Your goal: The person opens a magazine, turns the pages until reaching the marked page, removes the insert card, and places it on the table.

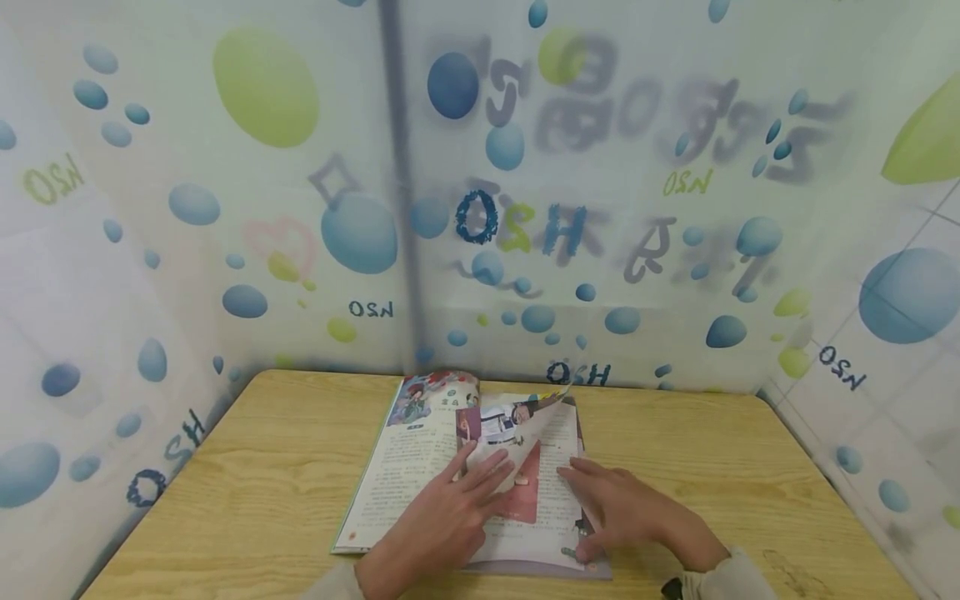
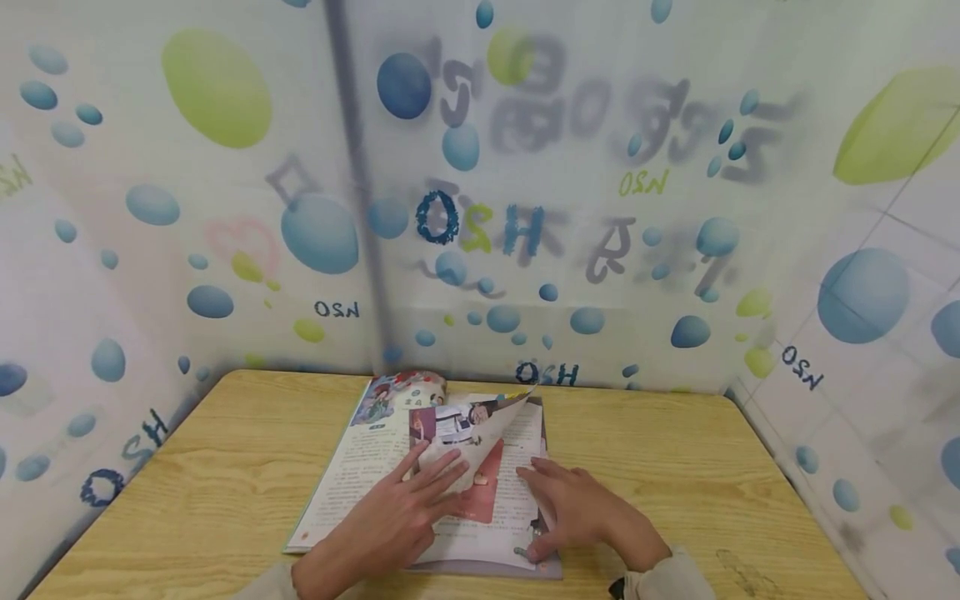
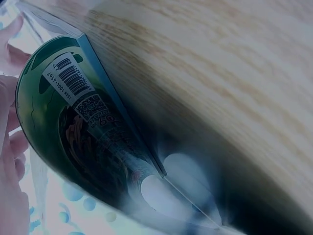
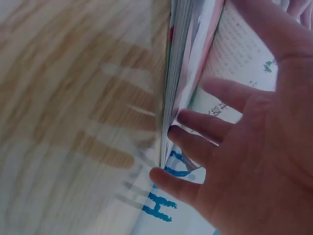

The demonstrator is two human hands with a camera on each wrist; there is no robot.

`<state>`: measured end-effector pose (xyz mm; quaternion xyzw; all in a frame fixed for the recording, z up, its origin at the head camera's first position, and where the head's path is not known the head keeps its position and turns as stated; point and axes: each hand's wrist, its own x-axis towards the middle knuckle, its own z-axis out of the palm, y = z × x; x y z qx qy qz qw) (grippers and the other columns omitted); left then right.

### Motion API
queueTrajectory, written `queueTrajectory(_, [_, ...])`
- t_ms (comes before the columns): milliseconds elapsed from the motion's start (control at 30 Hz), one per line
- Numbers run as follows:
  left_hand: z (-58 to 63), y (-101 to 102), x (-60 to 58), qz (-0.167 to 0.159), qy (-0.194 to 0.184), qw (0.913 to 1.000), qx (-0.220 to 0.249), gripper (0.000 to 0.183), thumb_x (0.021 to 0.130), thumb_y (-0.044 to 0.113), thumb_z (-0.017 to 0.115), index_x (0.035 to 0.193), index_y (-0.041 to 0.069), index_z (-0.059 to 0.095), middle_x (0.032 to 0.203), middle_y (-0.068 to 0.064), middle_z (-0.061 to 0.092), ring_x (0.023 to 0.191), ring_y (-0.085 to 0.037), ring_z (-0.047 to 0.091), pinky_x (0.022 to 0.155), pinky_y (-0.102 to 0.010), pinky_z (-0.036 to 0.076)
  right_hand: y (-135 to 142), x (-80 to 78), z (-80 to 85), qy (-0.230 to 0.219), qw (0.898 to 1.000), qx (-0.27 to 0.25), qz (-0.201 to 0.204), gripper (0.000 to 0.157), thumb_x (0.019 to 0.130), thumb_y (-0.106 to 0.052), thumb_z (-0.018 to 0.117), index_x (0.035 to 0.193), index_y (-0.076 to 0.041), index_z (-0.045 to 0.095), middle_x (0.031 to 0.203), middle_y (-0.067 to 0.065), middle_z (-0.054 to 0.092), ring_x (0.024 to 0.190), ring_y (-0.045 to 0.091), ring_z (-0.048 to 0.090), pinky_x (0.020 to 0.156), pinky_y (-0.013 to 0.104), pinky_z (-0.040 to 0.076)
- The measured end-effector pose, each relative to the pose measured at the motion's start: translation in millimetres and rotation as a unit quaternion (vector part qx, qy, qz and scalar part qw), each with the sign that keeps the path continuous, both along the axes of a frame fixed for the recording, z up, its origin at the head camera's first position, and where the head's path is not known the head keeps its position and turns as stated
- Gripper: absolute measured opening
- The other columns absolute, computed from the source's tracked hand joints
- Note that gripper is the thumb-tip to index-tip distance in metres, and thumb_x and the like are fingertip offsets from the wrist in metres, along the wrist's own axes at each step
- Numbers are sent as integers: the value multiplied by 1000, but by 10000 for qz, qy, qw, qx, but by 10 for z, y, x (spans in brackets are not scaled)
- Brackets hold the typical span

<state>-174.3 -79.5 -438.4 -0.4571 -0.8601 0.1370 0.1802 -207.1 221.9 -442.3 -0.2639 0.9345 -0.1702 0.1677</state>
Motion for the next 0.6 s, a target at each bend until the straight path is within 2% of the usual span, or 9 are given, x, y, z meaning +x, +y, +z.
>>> queueTrajectory(100, [-5,-12,-10,20,-35,9998,215,47,88,35,66,134,24,65,151,-3,48,147,-25,30,118,-55,20,1,12,-1,-147,9998,66,73,101,66,-67,80,148,-17,48,157,15,35,144,39,32,107,67,30])
queueTrajectory(300, [-12,-38,-14,176,-1,9986,503,40,85,34,66,124,25,71,146,-5,54,144,-27,37,113,-63,25,-17,15,-5,45,9998,144,142,100,64,-67,80,145,-16,52,155,17,39,142,38,35,108,65,32])
queueTrajectory(467, [-7,-51,-11,500,-95,9974,502,32,86,34,66,114,21,75,142,-3,57,143,-27,39,109,-68,26,-26,15,-20,39,9999,129,62,100,63,-67,81,145,-15,53,154,17,40,141,41,36,107,65,33])
queueTrajectory(600, [-1,-76,-20,833,-247,9954,400,35,88,38,66,117,20,73,141,-3,59,141,-27,41,106,-70,30,-25,13,-34,24,9999,106,16,100,63,-66,82,145,-16,53,154,16,40,141,41,36,107,65,33])
